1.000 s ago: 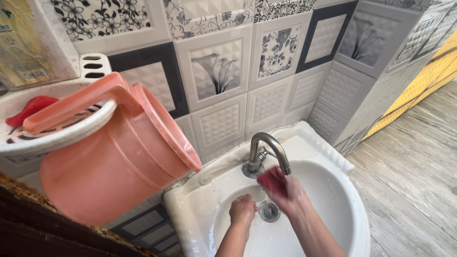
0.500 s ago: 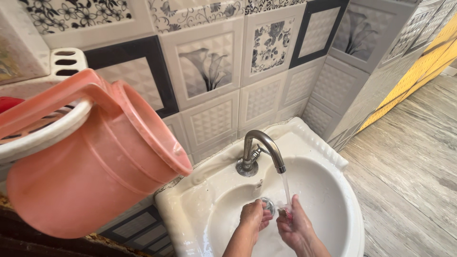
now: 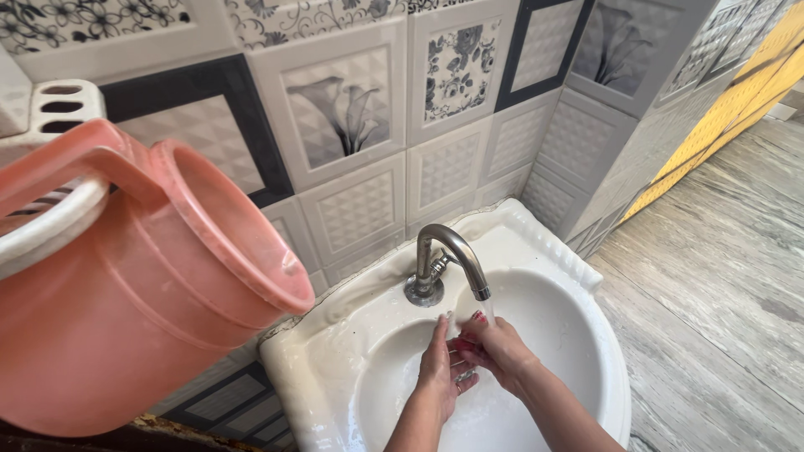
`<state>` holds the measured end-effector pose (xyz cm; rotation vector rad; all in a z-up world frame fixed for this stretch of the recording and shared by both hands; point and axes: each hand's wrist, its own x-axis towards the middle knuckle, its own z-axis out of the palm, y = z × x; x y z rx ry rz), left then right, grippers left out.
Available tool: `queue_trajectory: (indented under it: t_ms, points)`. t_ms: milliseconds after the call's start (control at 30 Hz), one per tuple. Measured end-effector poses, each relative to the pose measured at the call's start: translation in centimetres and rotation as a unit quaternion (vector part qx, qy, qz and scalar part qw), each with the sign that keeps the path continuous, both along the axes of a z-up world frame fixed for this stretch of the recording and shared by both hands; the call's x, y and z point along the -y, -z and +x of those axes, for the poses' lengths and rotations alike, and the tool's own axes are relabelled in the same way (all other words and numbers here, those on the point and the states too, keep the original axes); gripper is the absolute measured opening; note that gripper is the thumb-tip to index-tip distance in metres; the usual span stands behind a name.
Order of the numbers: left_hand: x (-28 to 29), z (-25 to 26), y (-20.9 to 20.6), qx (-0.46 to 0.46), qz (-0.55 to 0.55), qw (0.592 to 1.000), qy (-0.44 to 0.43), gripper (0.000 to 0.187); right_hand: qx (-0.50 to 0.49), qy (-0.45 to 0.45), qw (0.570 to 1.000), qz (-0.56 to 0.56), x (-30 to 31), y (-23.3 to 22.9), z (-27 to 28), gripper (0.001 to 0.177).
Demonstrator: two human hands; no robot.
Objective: The person wipes the base and bowl of a pedestal sink with a cloth and rinses it with water.
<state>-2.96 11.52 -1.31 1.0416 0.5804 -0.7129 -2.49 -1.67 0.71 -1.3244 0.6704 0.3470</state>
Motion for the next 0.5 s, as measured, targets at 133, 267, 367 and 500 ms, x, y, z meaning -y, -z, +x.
queue_trajectory:
  t_ms: [133,267,367,500]
  points:
    - [0.7,0.2,0.3,0.061,0.002,0.998,0.027,0.049,0.046,-0.080,0.996,-0.021,0.8,-0.2,-1.0,0.027]
    - [1.5,0.4,2.2,0.112,0.116,0.986,-0.030,0.041,0.021,-0.040,0.989,-0.138,2.3,0.2,-1.9,0.064]
    - [1.5,0.3,1.3,0.104,0.062,0.993,-0.014,0.036,0.058,0.053,0.996,-0.049,2.6,1.0,-2.8,0.076]
    - [2.3,-0.4,-0.6,0.039,0.094,0.990,0.098,0.039,-0.001,0.051,0.998,0.031,2.0,0.9,-3.8,0.070]
